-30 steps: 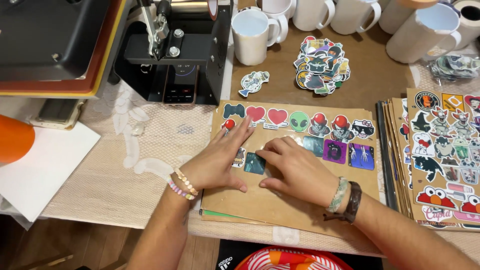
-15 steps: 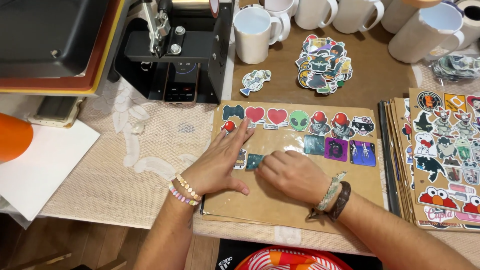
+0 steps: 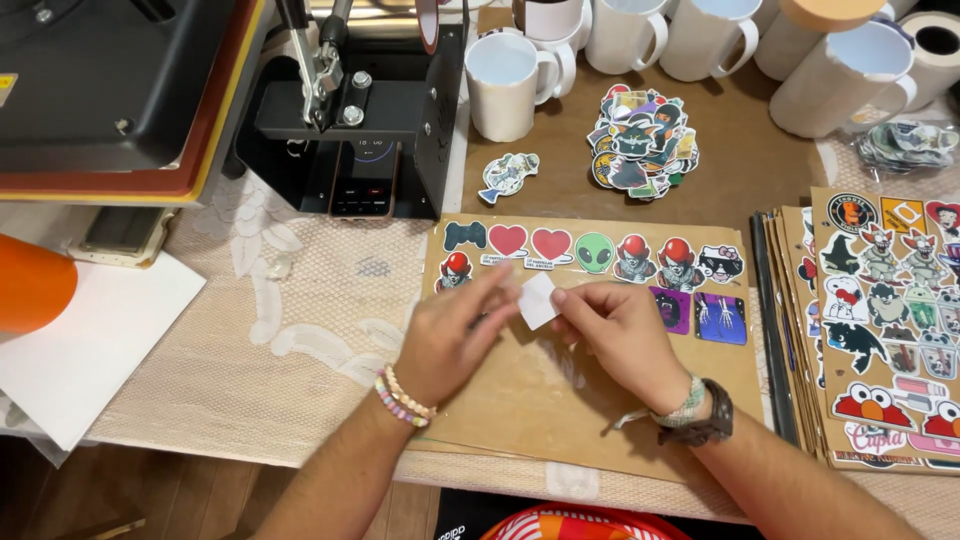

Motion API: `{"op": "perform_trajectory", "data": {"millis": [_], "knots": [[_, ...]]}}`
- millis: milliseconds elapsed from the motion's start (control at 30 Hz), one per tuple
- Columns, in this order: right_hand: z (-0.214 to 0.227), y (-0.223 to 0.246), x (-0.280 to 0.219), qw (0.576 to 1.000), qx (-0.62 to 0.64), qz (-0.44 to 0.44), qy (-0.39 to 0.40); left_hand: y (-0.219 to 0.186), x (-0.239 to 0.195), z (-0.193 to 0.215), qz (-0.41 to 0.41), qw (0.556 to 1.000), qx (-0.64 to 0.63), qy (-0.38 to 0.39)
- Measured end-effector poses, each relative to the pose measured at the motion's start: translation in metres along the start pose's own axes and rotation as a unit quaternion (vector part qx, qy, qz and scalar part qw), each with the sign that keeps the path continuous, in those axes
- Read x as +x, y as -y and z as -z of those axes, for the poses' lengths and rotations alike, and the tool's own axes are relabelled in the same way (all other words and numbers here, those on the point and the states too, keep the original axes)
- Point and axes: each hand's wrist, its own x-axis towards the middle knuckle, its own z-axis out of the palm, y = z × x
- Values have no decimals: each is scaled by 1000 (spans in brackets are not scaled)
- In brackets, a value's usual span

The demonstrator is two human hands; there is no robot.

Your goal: Peeling the backing off various stickers and applying them to a cardboard surface

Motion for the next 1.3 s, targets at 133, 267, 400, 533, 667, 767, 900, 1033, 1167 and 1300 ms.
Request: {"op": "perform_trajectory", "data": {"millis": [133, 267, 400, 533, 667, 767, 900, 1033, 1167, 1300], "knots": [[-10, 6, -7, 999, 25, -12, -19, -23, 9, -3, -84, 996, 38, -20], [-15, 7, -11, 999, 18, 1, -26, -19, 4, -13, -116, 989, 83, -35], [-17, 2, -11, 999, -5, 16, -27, -12, -6, -23, -140, 981, 123, -50], [-17, 4, -13, 999, 0, 20, -38, -16, -2, -18, -56, 997, 36, -37], [-11, 1, -12, 998, 8, 28, -53, -14, 9, -8, 87, 985, -138, -63], [1, 13, -7, 997, -3, 44, -68, -7, 11, -6, 175, 947, -257, -87], [38, 17, 15, 898, -315, 266, -154, 11, 7, -10, 251, 875, -407, -76], [59, 2, 72, 660, -599, 348, -290, 15, 7, -8, 258, 854, -448, -60], [56, 3, 96, 604, -647, 353, -304, 19, 6, -5, 267, 839, -473, -45], [17, 38, 38, 931, -219, 288, -54, 19, 6, -3, 266, 820, -506, -42]]}}
